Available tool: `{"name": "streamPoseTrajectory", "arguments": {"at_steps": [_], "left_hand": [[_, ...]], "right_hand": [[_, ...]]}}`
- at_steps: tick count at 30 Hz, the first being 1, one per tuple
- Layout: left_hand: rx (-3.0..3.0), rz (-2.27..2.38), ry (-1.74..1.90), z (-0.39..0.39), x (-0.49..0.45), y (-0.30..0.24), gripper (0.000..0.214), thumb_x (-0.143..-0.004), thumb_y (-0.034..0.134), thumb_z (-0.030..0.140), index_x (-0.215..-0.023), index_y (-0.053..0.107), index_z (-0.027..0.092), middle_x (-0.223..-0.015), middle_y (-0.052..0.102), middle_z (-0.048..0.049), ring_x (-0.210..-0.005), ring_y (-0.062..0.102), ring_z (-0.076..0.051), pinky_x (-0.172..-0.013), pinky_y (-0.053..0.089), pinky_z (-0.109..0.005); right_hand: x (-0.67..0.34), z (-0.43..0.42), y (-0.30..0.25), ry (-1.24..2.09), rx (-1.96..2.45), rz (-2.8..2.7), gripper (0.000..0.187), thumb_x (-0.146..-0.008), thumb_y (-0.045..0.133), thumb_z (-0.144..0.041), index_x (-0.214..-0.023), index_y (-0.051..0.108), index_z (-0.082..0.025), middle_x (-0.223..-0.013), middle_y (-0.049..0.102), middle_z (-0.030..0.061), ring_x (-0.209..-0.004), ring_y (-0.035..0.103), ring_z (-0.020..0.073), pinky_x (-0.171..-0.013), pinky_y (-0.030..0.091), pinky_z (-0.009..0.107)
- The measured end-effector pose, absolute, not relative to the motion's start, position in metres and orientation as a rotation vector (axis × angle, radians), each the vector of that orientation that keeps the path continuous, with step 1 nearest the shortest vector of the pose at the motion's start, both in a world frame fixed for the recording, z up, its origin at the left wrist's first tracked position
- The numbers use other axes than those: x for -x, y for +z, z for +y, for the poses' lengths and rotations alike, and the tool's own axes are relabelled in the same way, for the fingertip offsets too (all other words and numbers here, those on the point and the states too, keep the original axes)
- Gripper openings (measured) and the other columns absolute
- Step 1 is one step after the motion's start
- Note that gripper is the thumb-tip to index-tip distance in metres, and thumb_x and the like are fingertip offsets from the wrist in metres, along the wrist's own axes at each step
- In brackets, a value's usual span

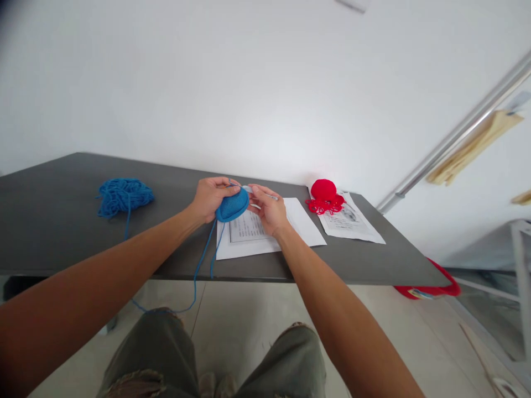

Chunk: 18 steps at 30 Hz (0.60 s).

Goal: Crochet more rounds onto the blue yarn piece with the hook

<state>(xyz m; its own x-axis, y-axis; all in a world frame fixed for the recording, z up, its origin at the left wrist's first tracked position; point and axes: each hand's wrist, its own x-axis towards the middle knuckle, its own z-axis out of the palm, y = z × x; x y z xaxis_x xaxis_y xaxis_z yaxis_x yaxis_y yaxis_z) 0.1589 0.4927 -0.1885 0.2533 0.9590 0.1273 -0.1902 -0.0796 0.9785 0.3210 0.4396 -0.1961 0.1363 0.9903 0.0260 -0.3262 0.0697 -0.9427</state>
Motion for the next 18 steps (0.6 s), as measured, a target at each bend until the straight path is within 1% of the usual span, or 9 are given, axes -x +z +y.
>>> {"name": "streamPoseTrajectory", "arguments": {"at_steps": [3,5,7,9,10,11,13,15,18], "left_hand": [[-1.263,0.843,1.255,0.508,-0.161,-0.194,0.038,-0.102,0.07,0.036,-0.135,0.066,0.018,-0.136,0.068,-0.0119,-0.113,0.071,-0.028,-0.093,0.063,-0.05],[-1.251,0.844,1.33,0.513,-0.161,-0.197,0.029,-0.1,0.073,0.033,-0.123,0.071,0.016,-0.123,0.073,-0.0095,-0.103,0.073,-0.025,-0.087,0.063,-0.044],[-1.22,0.828,1.418,0.511,-0.16,-0.2,0.017,-0.08,0.088,0.02,-0.091,0.077,0.012,-0.093,0.078,-0.0048,-0.085,0.071,-0.02,-0.08,0.059,-0.031],[-1.196,0.788,1.466,0.506,-0.158,-0.199,0.018,-0.071,0.089,0.016,-0.085,0.079,0.014,-0.082,0.077,-0.0014,-0.076,0.069,-0.017,-0.072,0.056,-0.027],[-1.184,0.77,1.478,0.502,-0.157,-0.198,0.02,-0.068,0.089,0.017,-0.085,0.08,0.014,-0.079,0.077,-0.0006,-0.073,0.068,-0.016,-0.07,0.055,-0.027],[-1.172,0.755,1.482,0.498,-0.157,-0.196,0.022,-0.066,0.089,0.018,-0.085,0.081,0.014,-0.076,0.077,-0.0002,-0.07,0.068,-0.016,-0.068,0.054,-0.027],[-1.153,0.73,1.478,0.491,-0.156,-0.193,0.023,-0.063,0.088,0.017,-0.085,0.082,0.015,-0.079,0.079,-0.0007,-0.07,0.068,-0.015,-0.067,0.054,-0.026],[-1.137,0.71,1.462,0.485,-0.155,-0.19,0.023,-0.061,0.088,0.014,-0.083,0.082,0.016,-0.086,0.081,-0.0012,-0.071,0.068,-0.014,-0.066,0.054,-0.025],[-1.08,0.672,1.407,0.48,-0.154,-0.188,0.019,-0.06,0.089,0.012,-0.077,0.082,0.017,-0.084,0.081,-0.0009,-0.073,0.069,-0.015,-0.067,0.055,-0.025]], "right_hand": [[-0.325,0.461,-0.191,1.224,0.987,-0.944,0.039,-0.102,0.069,-0.038,-0.136,0.064,-0.019,-0.138,0.067,0.011,-0.116,0.071,0.0264,-0.097,0.062,0.049],[-0.324,0.471,-0.192,1.217,0.975,-0.971,0.037,-0.103,0.069,-0.038,-0.135,0.064,-0.019,-0.136,0.068,0.0109,-0.114,0.071,0.0257,-0.095,0.063,0.048],[-0.321,0.476,-0.197,1.196,0.946,-0.984,0.031,-0.101,0.071,-0.038,-0.125,0.069,-0.018,-0.125,0.073,0.0087,-0.104,0.073,0.0223,-0.09,0.064,0.043],[-0.318,0.475,-0.202,1.16,0.9,-0.983,0.021,-0.093,0.08,-0.039,-0.102,0.078,-0.02,-0.098,0.078,0.0036,-0.086,0.072,0.0175,-0.079,0.061,0.033],[-0.317,0.472,-0.203,1.143,0.875,-0.984,0.022,-0.088,0.085,-0.042,-0.095,0.08,-0.022,-0.089,0.079,0.0014,-0.082,0.071,0.0168,-0.076,0.06,0.03],[-0.316,0.469,-0.203,1.128,0.857,-0.988,0.025,-0.082,0.089,-0.044,-0.093,0.082,-0.023,-0.085,0.079,0.0003,-0.082,0.072,0.0174,-0.074,0.06,0.03],[-0.314,0.463,-0.201,1.102,0.839,-0.998,0.031,-0.074,0.094,-0.047,-0.093,0.084,-0.026,-0.08,0.08,-0.001,-0.081,0.073,0.0185,-0.072,0.06,0.03],[-0.314,0.457,-0.197,1.08,0.838,-1.011,0.031,-0.072,0.095,-0.048,-0.092,0.085,-0.027,-0.079,0.081,-0.0016,-0.077,0.074,0.0176,-0.07,0.061,0.029],[-0.316,0.451,-0.192,1.045,0.843,-1.041,0.026,-0.076,0.093,-0.046,-0.092,0.086,-0.028,-0.078,0.082,-0.0018,-0.072,0.074,0.0157,-0.067,0.061,0.028]]}}
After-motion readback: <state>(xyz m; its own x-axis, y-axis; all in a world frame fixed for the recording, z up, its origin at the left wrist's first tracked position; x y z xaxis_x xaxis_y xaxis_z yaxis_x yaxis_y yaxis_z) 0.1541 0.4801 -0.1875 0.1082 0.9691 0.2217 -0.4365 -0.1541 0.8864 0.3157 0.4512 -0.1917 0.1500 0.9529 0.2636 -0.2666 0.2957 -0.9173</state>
